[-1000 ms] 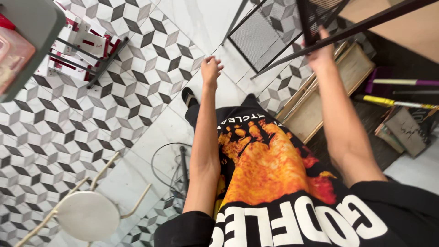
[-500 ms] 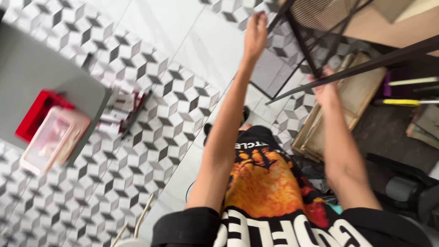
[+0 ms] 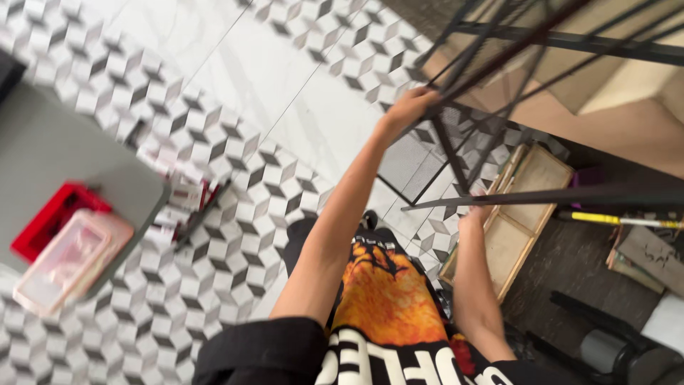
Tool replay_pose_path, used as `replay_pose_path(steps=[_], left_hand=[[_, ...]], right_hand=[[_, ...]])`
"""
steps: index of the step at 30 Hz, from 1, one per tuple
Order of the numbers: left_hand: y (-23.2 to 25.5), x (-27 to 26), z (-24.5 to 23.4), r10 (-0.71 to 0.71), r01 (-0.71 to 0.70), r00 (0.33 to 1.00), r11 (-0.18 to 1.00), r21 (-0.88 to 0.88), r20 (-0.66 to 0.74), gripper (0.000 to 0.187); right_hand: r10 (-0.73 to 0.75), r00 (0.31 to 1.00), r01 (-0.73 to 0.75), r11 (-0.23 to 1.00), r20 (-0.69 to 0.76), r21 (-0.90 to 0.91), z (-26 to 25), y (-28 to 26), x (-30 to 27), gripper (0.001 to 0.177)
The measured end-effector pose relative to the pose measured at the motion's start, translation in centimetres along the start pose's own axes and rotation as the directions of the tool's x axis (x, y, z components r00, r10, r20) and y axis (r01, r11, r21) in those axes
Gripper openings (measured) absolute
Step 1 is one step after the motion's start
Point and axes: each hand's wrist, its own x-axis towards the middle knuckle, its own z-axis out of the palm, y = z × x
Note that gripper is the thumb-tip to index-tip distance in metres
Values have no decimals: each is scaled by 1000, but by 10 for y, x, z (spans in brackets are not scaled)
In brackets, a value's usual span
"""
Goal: The person assembles a black metal mesh rack by hand. They position the mesh shelves into the frame and secure them by inserting and tightening small fasteners at the joints. The person kneels on the floor to reach lower joints and continues tightening fasteners until the rack is stable.
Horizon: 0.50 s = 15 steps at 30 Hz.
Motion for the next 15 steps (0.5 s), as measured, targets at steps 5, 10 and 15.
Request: replay_pose_path(steps=[5,10,15], left_hand=[[5,-3,21,62,-54,993,995,78,-103,48],[-35,-72,-92,139,-182,950,974,-134,-279,39],[-91,-274,-355,37,-452,705,792,-410,-708,38]], right_hand=[[37,912,-124,974,-408,-188,42,59,-51,27],[49,862,261,810,505,-525,196,184,-113,23],[332,523,557,564,785,-610,358,317,-200,20]])
